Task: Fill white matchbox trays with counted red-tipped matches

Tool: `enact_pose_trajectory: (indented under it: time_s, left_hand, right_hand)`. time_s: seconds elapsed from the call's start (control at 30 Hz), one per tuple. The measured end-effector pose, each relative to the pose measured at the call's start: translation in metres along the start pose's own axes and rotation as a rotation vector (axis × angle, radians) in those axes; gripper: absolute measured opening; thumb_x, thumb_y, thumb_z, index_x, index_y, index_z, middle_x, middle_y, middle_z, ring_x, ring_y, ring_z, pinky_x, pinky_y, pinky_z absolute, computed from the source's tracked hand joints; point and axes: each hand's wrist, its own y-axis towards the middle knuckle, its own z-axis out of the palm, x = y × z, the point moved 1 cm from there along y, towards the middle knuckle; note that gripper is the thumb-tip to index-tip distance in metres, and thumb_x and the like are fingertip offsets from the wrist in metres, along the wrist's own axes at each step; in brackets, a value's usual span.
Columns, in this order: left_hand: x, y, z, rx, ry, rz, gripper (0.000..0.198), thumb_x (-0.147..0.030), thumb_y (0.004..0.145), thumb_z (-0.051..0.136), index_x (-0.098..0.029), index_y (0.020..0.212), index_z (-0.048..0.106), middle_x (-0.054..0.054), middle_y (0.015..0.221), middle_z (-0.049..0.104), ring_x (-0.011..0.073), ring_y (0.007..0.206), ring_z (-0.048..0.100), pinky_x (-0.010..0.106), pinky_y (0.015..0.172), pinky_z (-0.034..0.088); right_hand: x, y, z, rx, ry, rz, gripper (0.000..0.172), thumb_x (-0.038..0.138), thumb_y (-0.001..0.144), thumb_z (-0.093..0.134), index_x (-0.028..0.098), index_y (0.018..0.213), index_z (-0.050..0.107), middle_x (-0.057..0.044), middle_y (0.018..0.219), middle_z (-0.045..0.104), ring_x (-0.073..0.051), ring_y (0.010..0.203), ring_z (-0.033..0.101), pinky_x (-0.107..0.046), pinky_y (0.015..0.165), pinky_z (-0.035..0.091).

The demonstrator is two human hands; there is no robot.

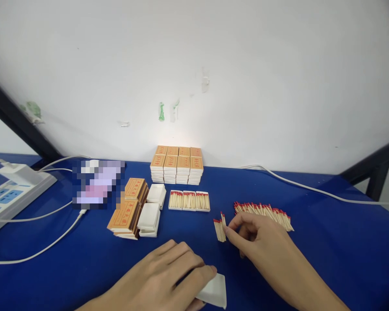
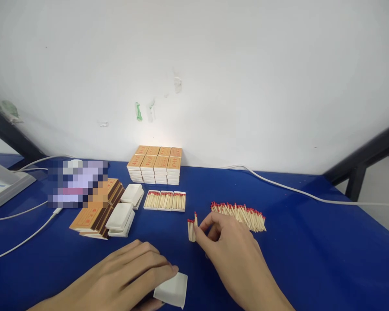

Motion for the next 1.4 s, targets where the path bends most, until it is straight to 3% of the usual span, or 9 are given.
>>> enact_pose_trajectory:
  time_s: [0.2,0.27,0.33,0.5,0.73,0.93,1.07,1.2,1.4]
  left_hand:
    - [0.003,0.0,0.003,0.01,-0.003,0.005,0.045,-0.014,0.103,0.08,-0.018,0.144,0.065,0.006,0.12,0.081,0.0253,0.106,0.08,0.039,0.098,0.068]
    - [0.005,0.0,0.008,-0.023,0.001,0.011,0.039,-0.014,0.106,0.074,-0.018,0.144,0.065,0.005,0.118,0.081,0.0245,0.103,0.08,0.039,0.096,0.068]
    - [0.005,0.0,0.011,-0.132,0.02,0.039,0.03,-0.018,0.11,0.068,-0.018,0.14,0.066,0.005,0.112,0.081,0.024,0.095,0.079,0.039,0.09,0.068]
    - [0.001,0.002,0.005,-0.004,0.012,0.01,0.041,-0.014,0.106,0.076,-0.018,0.145,0.064,0.007,0.119,0.082,0.0249,0.107,0.081,0.039,0.099,0.069]
    - [0.001,0.003,0.0,-0.005,0.007,0.003,0.043,-0.014,0.103,0.08,-0.017,0.144,0.066,0.007,0.12,0.082,0.026,0.107,0.081,0.041,0.099,0.07]
    - [0.001,-0.003,0.002,0.031,-0.013,0.003,0.05,-0.013,0.1,0.084,-0.017,0.147,0.064,0.007,0.124,0.081,0.0284,0.108,0.08,0.045,0.1,0.069]
    - [0.001,-0.004,0.002,0.025,0.012,-0.01,0.05,-0.016,0.102,0.085,-0.018,0.148,0.064,0.006,0.127,0.081,0.0288,0.109,0.08,0.047,0.106,0.068]
    - [0.002,-0.003,0.003,0.013,0.01,0.003,0.044,-0.017,0.105,0.081,-0.018,0.145,0.065,0.005,0.123,0.081,0.0273,0.107,0.08,0.043,0.102,0.068]
    - [-0.001,-0.001,-0.001,-0.003,0.039,-0.013,0.038,-0.019,0.109,0.078,-0.019,0.144,0.066,0.004,0.122,0.082,0.0243,0.11,0.08,0.04,0.108,0.067]
  right_hand:
    - [0.0,-0.004,0.005,0.002,-0.049,-0.051,0.034,0.047,0.101,0.064,0.028,0.075,0.074,-0.001,0.063,0.072,-0.02,0.056,0.065,-0.031,0.053,0.043]
    - [0.001,-0.005,0.005,-0.001,-0.067,-0.047,0.032,0.045,0.1,0.064,0.028,0.074,0.074,0.0,0.064,0.072,-0.02,0.057,0.066,-0.031,0.054,0.043]
    - [0.002,-0.006,0.005,-0.004,-0.07,-0.043,0.032,0.044,0.1,0.064,0.028,0.074,0.074,0.0,0.065,0.072,-0.02,0.058,0.067,-0.03,0.054,0.043]
    - [0.0,-0.004,0.001,-0.016,-0.072,-0.037,0.032,0.044,0.101,0.062,0.028,0.075,0.074,0.0,0.065,0.072,-0.021,0.059,0.068,-0.031,0.055,0.043]
    - [-0.006,0.001,-0.003,0.017,-0.152,0.063,0.029,0.048,0.098,0.062,0.031,0.076,0.072,0.002,0.07,0.074,-0.023,0.066,0.07,-0.034,0.061,0.042]
    - [-0.005,0.0,-0.006,-0.017,-0.2,0.07,0.037,0.058,0.1,0.061,0.031,0.076,0.071,0.002,0.07,0.073,-0.023,0.066,0.069,-0.035,0.06,0.042]
    - [-0.01,0.002,-0.005,-0.064,-0.139,0.019,0.029,0.053,0.102,0.059,0.032,0.091,0.077,0.001,0.079,0.078,-0.023,0.071,0.072,-0.035,0.063,0.046]
    - [-0.015,0.004,0.001,-0.09,-0.067,-0.042,0.029,0.048,0.103,0.058,0.033,0.113,0.081,0.0,0.09,0.082,-0.024,0.078,0.074,-0.036,0.068,0.05]
    - [-0.014,0.003,0.005,-0.071,-0.052,-0.05,0.032,0.046,0.103,0.055,0.034,0.114,0.082,-0.001,0.091,0.08,-0.023,0.075,0.07,-0.037,0.068,0.051]
